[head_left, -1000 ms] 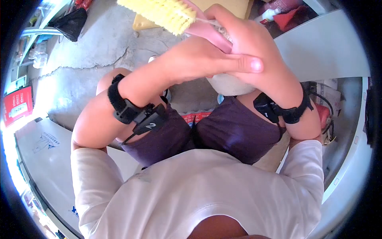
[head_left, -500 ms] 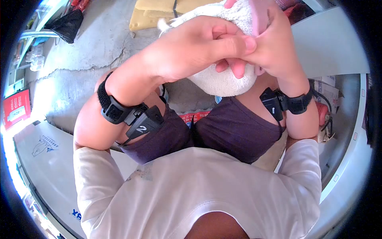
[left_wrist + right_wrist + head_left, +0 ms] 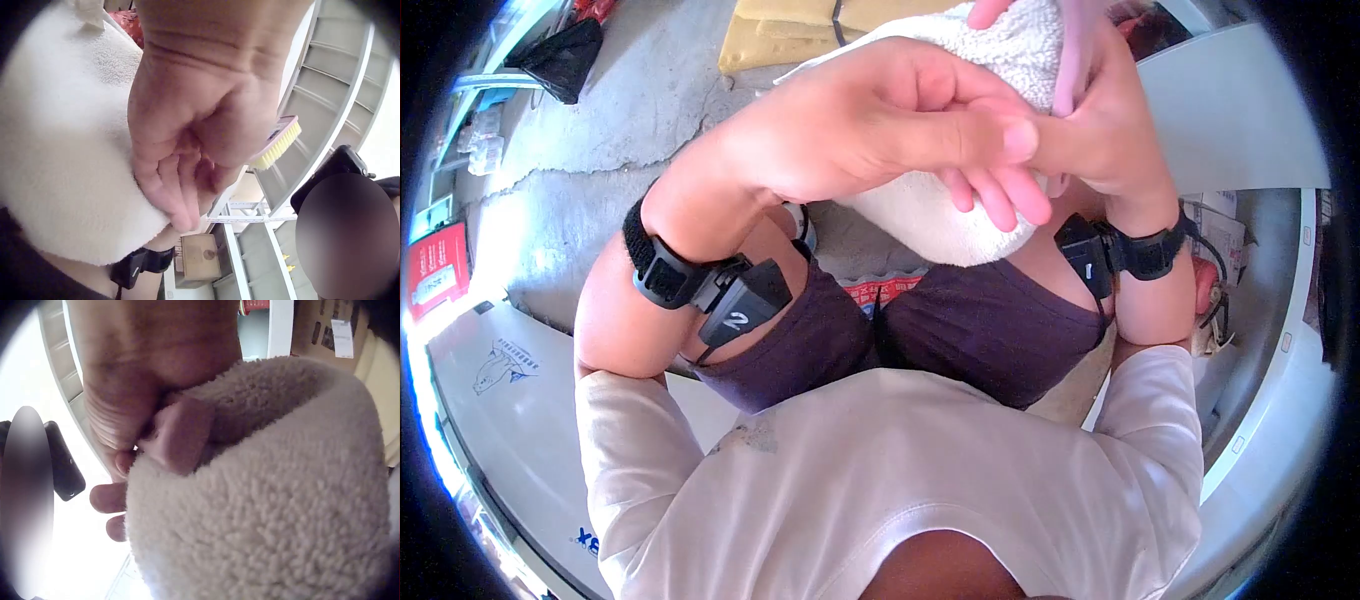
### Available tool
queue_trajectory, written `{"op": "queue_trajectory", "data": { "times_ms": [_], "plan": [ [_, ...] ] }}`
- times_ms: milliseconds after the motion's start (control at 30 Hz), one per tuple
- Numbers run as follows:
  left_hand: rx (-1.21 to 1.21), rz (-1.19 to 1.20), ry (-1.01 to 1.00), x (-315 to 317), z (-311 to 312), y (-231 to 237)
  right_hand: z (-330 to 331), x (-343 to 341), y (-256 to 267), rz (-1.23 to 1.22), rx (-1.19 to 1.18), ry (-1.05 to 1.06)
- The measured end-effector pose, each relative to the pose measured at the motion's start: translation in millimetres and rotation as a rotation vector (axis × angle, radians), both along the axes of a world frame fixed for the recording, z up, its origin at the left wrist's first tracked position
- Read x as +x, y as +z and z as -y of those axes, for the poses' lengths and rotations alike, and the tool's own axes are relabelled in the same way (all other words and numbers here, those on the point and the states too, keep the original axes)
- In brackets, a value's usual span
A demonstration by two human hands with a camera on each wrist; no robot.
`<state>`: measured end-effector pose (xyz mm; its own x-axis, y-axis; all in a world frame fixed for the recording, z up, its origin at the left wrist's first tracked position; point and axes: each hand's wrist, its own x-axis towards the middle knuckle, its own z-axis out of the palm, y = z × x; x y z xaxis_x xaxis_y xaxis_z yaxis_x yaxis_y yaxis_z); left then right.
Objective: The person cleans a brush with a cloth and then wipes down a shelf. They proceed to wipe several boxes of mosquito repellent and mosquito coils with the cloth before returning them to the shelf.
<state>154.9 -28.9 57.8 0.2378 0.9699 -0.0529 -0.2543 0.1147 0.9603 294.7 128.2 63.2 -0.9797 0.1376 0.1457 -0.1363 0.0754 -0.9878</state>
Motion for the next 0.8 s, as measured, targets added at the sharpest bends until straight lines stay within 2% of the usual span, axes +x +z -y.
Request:
{"op": "queue_trajectory", "data": {
  "times_ms": [33, 100, 133, 200, 233, 300, 400, 467, 567, 600, 667, 733, 800],
  "plan": [
    [-0.040, -0.025, 0.014, -0.4, 0.5, 1.4, -3.4, -1.2, -5.3, 0.021, 0.013, 0.013],
    [-0.121, -0.075, 0.040, -1.0, 1.3, 4.8, -10.8, -8.3, -15.4, -0.067, 0.215, 0.040],
    [-0.169, -0.080, 0.074, -0.6, 0.9, 3.4, -15.7, -14.4, -20.5, -0.176, 0.404, 0.056],
    [-0.266, -0.092, 0.142, 2.0, -1.4, -2.4, -11.0, -15.7, -23.8, -0.147, 0.411, 0.056],
    [-0.268, -0.138, 0.162, 3.5, -1.9, -5.2, -1.0, -12.7, -21.7, -0.010, 0.230, 0.043],
    [-0.272, -0.230, 0.199, 5.5, -3.2, -11.4, 7.9, -11.7, -17.8, 0.087, 0.203, 0.009],
    [-0.117, -0.342, 0.229, 7.2, -5.0, -17.4, 10.6, -14.6, -11.7, 0.003, 0.585, -0.038],
    [-0.142, -0.498, 0.226, 8.6, -6.4, -4.9, 13.2, -15.6, -12.6, 0.006, 0.722, -0.041],
    [-0.096, -0.614, 0.258, 13.8, -11.5, -5.9, 18.4, -13.7, -4.9, 0.088, 0.807, -0.141],
    [-0.063, -0.635, 0.273, 14.7, -13.1, -11.4, 17.2, -13.8, -6.2, 0.003, 0.834, -0.143],
    [0.156, -0.634, 0.435, 19.1, -18.5, -33.8, 16.3, -16.3, -10.8, -0.164, 0.887, -0.143],
    [0.138, -0.630, 0.439, 19.6, -19.6, -33.3, 18.9, -12.2, 4.1, -0.062, 0.861, -0.150],
    [-0.111, -0.621, 0.292, 13.6, -17.7, -21.8, 13.1, -9.0, 1.1, -0.036, 0.747, -0.135]
  ]
}}
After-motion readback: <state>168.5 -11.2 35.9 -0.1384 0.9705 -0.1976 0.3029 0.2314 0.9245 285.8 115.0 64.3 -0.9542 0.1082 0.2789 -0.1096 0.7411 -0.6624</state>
